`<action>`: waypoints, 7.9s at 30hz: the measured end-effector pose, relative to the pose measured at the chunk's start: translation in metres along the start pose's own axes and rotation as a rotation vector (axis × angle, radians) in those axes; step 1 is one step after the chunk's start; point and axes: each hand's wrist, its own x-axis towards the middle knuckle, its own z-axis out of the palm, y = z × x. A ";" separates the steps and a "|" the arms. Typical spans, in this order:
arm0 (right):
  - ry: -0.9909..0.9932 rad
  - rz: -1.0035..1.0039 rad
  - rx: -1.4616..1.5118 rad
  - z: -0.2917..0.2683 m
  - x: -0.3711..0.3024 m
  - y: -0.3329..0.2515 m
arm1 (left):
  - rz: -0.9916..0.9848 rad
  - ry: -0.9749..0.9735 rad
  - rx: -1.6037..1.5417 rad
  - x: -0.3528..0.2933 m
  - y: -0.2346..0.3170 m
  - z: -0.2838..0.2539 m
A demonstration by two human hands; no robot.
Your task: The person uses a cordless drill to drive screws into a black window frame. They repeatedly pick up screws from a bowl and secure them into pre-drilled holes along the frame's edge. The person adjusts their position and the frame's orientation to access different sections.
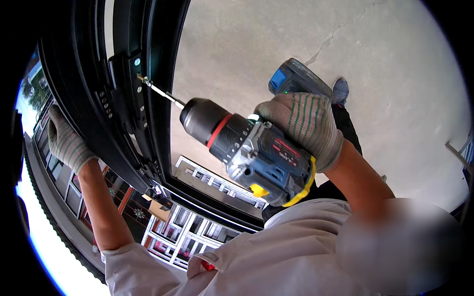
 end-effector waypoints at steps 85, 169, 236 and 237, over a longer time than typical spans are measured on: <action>0.019 -0.098 -0.277 0.007 -0.020 -0.014 | 0.154 0.004 0.110 0.010 -0.023 0.000; 0.235 -0.066 0.115 0.070 -0.096 0.053 | 0.138 0.131 0.093 -0.005 0.009 0.001; 0.051 0.043 -0.141 0.044 -0.067 -0.055 | -0.570 -0.712 -1.080 -0.195 -0.017 0.042; 0.067 0.037 -0.148 0.046 -0.070 -0.052 | -0.553 -0.702 -1.056 -0.196 -0.018 0.043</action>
